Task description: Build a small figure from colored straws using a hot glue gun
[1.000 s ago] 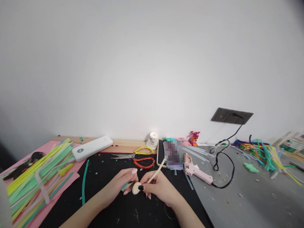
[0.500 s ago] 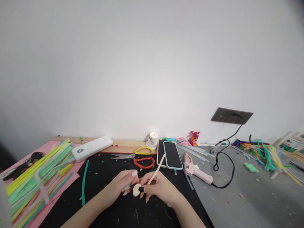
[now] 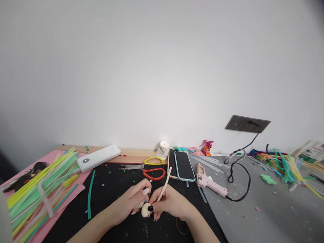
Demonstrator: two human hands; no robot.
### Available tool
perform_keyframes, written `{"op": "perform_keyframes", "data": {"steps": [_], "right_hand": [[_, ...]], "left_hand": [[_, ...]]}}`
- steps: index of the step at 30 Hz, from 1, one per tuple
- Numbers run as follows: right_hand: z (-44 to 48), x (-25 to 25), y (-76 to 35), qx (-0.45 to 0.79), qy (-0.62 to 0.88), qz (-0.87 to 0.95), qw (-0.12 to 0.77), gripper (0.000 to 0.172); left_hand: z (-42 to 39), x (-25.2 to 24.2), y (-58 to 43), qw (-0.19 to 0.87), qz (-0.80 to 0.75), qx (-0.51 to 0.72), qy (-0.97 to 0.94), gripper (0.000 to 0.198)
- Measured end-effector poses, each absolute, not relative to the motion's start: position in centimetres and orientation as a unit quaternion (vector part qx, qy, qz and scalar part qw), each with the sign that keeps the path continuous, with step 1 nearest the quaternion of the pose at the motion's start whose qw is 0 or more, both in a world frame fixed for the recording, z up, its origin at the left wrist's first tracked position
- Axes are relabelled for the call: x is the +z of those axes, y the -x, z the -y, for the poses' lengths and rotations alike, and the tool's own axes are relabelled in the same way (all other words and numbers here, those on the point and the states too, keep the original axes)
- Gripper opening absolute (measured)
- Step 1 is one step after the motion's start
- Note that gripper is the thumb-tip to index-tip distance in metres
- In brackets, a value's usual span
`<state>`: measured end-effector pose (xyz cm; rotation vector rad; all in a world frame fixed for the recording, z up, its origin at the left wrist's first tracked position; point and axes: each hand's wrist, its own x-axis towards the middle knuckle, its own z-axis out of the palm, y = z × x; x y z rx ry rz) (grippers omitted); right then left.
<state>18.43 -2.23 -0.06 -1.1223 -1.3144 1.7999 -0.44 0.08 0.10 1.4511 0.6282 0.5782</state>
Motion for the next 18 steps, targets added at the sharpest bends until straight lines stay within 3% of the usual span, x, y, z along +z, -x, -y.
{"op": "perform_keyframes", "data": {"steps": [11,18], "right_hand": [[2.2,0.17,-18.34,0.688,0.411,0.519,0.298,0.032],[1.94,-0.55,-18.47,0.691,0.404,0.523,0.292,0.036]], "left_hand": [[-0.05,-0.24,0.56,0.629,-0.274,0.242,-0.686,0.035],[0.07,0.13,0.64,0.632,-0.277,0.246,-0.68,0.044]]}}
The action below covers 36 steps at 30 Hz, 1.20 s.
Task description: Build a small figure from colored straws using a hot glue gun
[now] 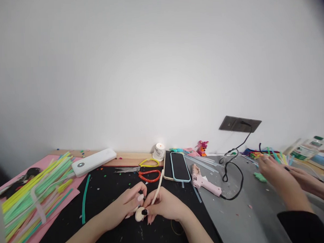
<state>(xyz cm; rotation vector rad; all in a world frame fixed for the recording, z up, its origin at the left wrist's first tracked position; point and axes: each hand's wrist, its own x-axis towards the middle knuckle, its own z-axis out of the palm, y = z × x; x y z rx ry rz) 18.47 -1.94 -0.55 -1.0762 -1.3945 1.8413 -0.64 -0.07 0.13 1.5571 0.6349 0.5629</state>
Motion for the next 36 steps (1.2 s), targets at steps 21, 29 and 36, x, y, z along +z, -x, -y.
{"op": "perform_keyframes", "data": {"steps": [21,29,36], "right_hand": [[1.3,-1.1,-18.9,0.758,0.277,0.335,0.487,0.039],[1.7,0.0,-19.1,0.761,0.251,0.368,0.472,0.027],[1.6,-0.4,-18.5,0.725,0.295,0.372,0.499,0.031]], "left_hand": [[-3.2,-1.3,1.6,0.424,-0.517,0.412,-0.619,0.036],[-3.4,-2.2,1.7,0.358,-0.516,0.387,-0.675,0.03],[-2.7,-1.5,1.2,0.362,-0.487,0.368,-0.705,0.025]]}}
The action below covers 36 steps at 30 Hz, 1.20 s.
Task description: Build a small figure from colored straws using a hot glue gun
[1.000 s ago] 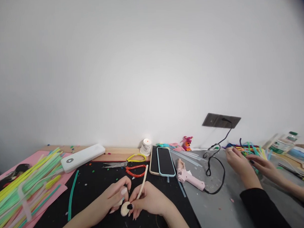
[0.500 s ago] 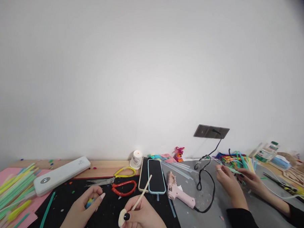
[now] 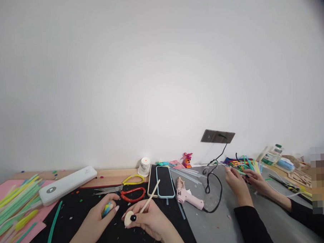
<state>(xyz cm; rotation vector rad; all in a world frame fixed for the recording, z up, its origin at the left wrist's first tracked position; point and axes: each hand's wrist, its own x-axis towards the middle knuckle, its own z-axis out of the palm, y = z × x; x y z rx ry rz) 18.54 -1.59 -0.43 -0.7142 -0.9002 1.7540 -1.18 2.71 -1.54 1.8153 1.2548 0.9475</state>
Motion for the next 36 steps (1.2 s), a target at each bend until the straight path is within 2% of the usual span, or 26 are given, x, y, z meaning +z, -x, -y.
{"op": "perform_keyframes", "data": {"steps": [4,8,12,23,36], "right_hand": [[1.0,-1.3,-18.4,0.714,0.331,0.353,0.506,0.038],[0.8,-1.2,-18.5,0.698,0.34,0.35,0.524,0.035],[1.0,-0.7,-18.5,0.696,0.325,0.34,0.542,0.032],[1.6,0.2,-18.0,0.717,0.36,0.353,0.481,0.032],[1.3,-0.6,-18.0,0.69,0.399,0.381,0.469,0.037]], "left_hand": [[-2.3,-1.4,0.7,0.395,-0.455,0.36,-0.713,0.027],[-1.9,-1.1,0.3,0.426,-0.437,0.329,-0.721,0.03],[-1.6,-0.3,0.2,0.374,-0.443,0.321,-0.749,0.017],[-0.7,0.7,-0.6,0.386,-0.39,0.259,-0.795,0.017],[0.1,0.8,-1.0,0.384,-0.391,0.25,-0.798,0.011]]}}
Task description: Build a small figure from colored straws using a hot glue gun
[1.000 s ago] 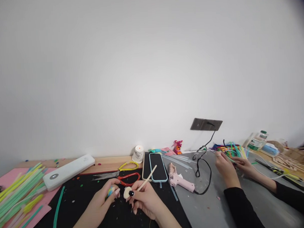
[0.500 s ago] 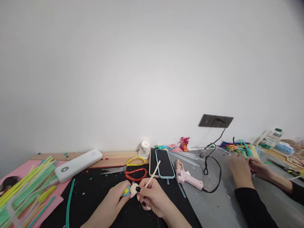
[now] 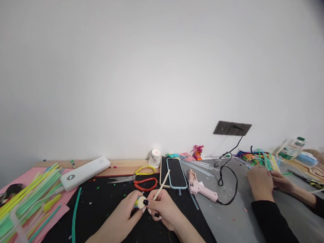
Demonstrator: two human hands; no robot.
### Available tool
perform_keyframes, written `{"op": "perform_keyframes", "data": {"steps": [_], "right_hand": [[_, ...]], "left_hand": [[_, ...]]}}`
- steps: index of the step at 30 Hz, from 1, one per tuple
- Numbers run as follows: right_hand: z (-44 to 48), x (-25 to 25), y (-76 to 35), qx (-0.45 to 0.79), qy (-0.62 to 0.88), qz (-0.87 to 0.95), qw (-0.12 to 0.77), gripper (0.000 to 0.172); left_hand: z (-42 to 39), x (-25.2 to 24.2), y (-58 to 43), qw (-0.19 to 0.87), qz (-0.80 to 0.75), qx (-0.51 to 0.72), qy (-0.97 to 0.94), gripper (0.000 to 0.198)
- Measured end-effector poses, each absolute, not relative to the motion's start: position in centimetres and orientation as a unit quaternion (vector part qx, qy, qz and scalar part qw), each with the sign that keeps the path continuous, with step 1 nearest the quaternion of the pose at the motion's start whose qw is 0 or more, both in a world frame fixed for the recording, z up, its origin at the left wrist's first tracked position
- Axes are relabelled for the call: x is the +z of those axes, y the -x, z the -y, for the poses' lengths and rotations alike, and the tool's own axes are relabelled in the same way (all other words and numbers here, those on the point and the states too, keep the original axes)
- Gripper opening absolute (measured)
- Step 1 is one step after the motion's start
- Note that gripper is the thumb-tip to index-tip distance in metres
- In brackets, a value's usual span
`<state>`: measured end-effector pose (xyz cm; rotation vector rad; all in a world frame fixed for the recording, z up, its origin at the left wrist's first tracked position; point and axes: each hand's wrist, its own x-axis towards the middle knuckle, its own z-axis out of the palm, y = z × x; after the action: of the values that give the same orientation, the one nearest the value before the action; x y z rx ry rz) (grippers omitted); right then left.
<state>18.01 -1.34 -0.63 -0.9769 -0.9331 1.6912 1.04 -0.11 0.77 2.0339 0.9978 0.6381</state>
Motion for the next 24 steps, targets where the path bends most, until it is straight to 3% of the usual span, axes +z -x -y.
{"op": "perform_keyframes", "data": {"steps": [7,18,24], "right_hand": [[1.4,-0.3,-17.8,0.682,0.417,0.384,0.463,0.039],[1.7,0.1,-17.6,0.664,0.436,0.407,0.451,0.034],[1.6,0.0,-17.7,0.671,0.424,0.407,0.451,0.038]], "left_hand": [[0.8,2.7,-0.8,0.398,-0.379,0.24,-0.8,0.01],[0.8,2.7,-0.9,0.411,-0.373,0.251,-0.793,0.034],[0.7,2.3,-1.1,0.46,-0.388,0.278,-0.748,0.035]]}}
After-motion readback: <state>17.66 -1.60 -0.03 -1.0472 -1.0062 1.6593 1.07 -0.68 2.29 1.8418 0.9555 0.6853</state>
